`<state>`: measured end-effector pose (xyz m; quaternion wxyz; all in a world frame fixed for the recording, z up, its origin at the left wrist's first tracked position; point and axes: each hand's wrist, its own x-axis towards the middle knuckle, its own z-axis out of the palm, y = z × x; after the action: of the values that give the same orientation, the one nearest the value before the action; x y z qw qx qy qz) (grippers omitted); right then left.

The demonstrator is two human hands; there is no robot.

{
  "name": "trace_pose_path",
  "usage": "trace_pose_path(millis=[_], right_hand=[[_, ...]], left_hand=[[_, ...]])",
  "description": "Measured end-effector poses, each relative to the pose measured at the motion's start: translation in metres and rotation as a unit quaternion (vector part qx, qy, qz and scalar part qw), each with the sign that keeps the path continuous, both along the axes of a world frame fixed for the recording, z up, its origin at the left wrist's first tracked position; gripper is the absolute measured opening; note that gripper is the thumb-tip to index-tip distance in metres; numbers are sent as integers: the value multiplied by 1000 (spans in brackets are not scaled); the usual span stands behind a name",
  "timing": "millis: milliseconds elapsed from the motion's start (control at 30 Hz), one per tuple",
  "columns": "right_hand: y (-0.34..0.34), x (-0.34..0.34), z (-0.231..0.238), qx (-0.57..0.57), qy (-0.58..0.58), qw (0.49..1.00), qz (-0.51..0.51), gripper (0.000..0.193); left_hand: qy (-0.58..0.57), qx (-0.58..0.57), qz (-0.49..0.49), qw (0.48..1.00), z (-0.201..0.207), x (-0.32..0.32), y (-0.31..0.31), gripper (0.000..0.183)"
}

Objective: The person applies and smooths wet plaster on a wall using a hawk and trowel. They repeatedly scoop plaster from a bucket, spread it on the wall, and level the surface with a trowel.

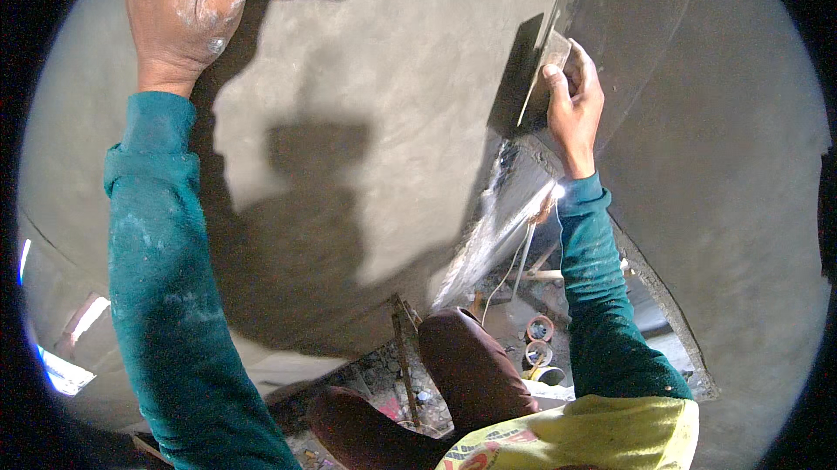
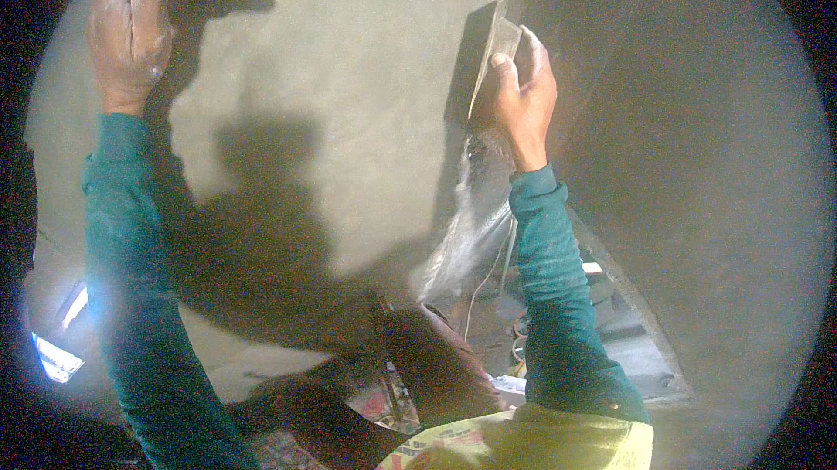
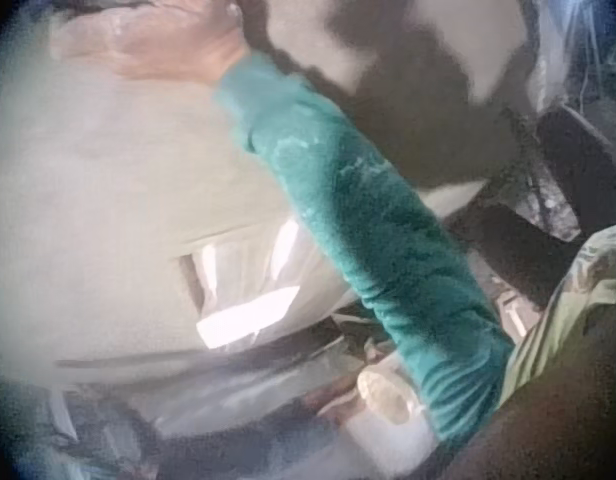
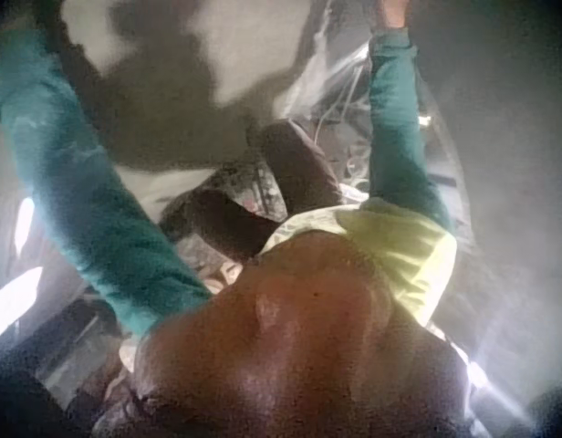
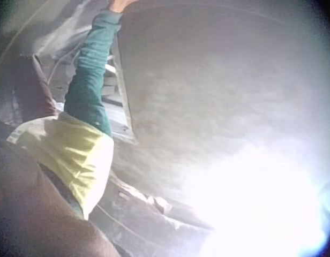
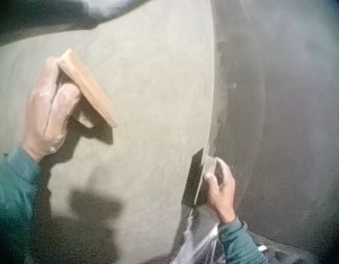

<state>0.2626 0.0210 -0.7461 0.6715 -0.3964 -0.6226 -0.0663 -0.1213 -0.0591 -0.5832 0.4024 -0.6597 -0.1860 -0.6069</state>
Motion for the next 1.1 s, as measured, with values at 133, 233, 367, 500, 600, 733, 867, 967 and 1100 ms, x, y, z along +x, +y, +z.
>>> trace_pose_path(millis=[133, 233, 367, 500, 600, 733, 867, 967, 1100], right_hand=[[15, 10, 29, 22, -40, 998, -46, 51], [25, 3, 51, 44, -44, 989, -135, 51], [34, -10, 75, 60, -27, 985, -161, 49], [37, -11, 89, 34, -9, 986, -164, 50], [33, -17, 89, 82, -31, 988, -131, 49], [3, -56, 58, 103, -88, 991, 5, 49], [-55, -93, 11, -24, -46, 980, 190, 52], [-58, -84, -58, -97, 63, 973, 201, 51], [-53, -47, -132, -209, 87, 960, 164, 44]], left_hand=[[-34, 6, 5, 999, -8, 26, -12, 43], [31, -49, -17, 998, 1, -2, -15, 43], [39, 19, 40, 998, 7, -17, 6, 43], [14, -3, 38, 999, 3, -5, -3, 44], [-40, -59, -9, 997, -2, 3, -7, 44], [-63, -100, -33, 992, -8, 8, -7, 44], [-5, -46, 65, 997, 7, -30, -5, 42], [-6, -11, 64, 998, 7, -22, -3, 33], [28, -7, 102, 994, 5, -22, 0, 36]])
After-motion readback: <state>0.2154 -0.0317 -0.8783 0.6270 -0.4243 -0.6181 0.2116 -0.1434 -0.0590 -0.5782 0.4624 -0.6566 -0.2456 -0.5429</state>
